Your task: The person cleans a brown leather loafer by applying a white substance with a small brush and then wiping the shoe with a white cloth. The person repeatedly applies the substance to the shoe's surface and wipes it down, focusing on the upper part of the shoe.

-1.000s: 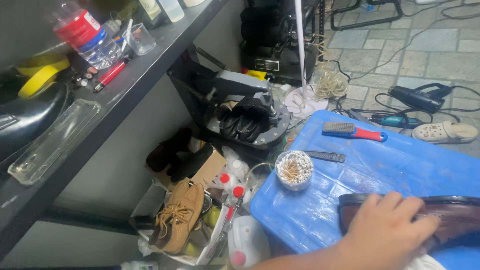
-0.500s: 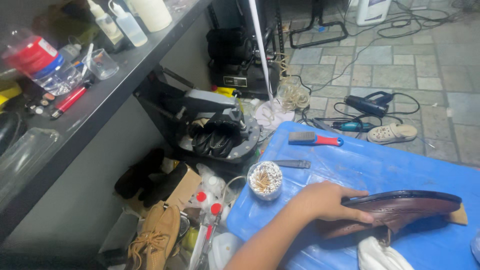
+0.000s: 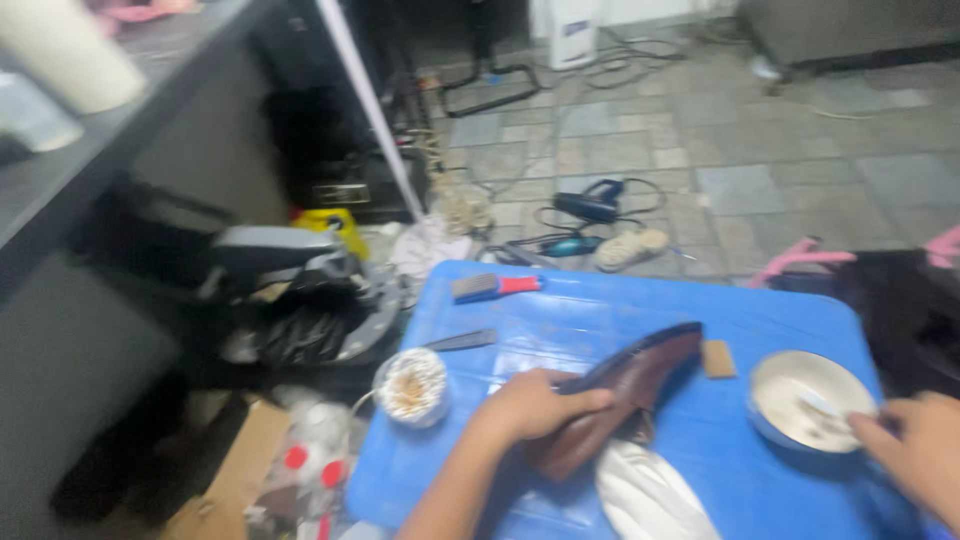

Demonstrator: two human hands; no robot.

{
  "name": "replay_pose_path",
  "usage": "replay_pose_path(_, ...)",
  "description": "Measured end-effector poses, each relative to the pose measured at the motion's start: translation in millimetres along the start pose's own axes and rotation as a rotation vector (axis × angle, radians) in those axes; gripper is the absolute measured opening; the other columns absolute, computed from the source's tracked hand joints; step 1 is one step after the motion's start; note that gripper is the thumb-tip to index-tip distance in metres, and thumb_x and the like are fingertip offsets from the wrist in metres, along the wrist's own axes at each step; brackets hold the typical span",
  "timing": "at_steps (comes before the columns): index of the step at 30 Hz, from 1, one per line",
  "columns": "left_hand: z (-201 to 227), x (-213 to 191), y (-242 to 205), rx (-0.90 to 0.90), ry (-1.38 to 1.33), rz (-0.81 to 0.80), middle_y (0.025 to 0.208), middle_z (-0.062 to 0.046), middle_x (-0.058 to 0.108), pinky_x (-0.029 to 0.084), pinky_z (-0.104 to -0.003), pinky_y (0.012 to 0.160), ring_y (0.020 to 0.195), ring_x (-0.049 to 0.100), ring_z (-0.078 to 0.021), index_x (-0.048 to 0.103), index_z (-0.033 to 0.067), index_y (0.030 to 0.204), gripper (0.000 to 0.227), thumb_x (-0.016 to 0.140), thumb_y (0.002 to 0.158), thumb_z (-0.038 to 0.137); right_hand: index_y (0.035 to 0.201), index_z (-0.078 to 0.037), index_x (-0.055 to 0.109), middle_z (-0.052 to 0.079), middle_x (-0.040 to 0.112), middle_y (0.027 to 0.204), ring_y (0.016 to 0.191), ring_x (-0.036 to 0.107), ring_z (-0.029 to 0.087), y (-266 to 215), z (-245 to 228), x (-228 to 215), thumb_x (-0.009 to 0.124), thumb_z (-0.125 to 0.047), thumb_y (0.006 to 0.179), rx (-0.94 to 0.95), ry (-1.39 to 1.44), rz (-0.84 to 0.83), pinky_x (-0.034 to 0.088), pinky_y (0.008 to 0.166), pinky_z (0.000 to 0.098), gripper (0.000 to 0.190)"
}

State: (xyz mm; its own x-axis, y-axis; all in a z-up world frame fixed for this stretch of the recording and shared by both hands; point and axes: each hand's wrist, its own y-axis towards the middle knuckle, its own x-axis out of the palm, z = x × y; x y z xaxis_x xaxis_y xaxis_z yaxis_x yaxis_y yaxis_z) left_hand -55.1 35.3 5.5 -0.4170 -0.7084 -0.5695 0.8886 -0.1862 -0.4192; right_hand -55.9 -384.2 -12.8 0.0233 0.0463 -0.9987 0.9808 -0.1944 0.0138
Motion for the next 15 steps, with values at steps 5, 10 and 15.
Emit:
replay_pose_path(5,-17,9,37,0.008,-0.636,-0.164,0.125,-0.014,0.075,0.052,-0.035,0.099,0.112,0.069,-0.0227,0.069,0.0057,0.132,0.055,0.063,0.091,0.041,0.097,-0.012,0.08,0.009,0.072,0.103,0.098,0.07,0.034,-35,-22,-63,0.067,-0.04,0.084,0.001,0.202,0.038,0.056,0.088,0.0444,0.034)
replay_pose_path(10,-65,12,95,0.126,-0.636,-0.203,0.143,-0.01,0.066,0.034,-0.032,0.113,0.133,0.057,-0.0184,0.063,0.0052,0.141,0.061,0.06,0.09,0.039,0.091,-0.009,0.077,0.01,0.069,0.091,0.09,0.069,0.033,-46,-32,-74,0.072,-0.03,0.083,-0.046,0.392,0.157,0.055,0.081,0.0445,0.023)
replay_pose_path(15,-114,24,153,0.255,-0.524,-0.332,0.13,-0.023,0.073,0.039,-0.038,0.111,0.128,0.063,-0.0281,0.057,0.0118,0.148,0.067,0.068,0.085,0.031,0.096,-0.007,0.076,0.012,0.067,0.087,0.085,0.068,0.032,-59,-32,-70,0.074,-0.018,0.08,-0.18,0.596,0.277,0.055,0.076,0.0409,0.02)
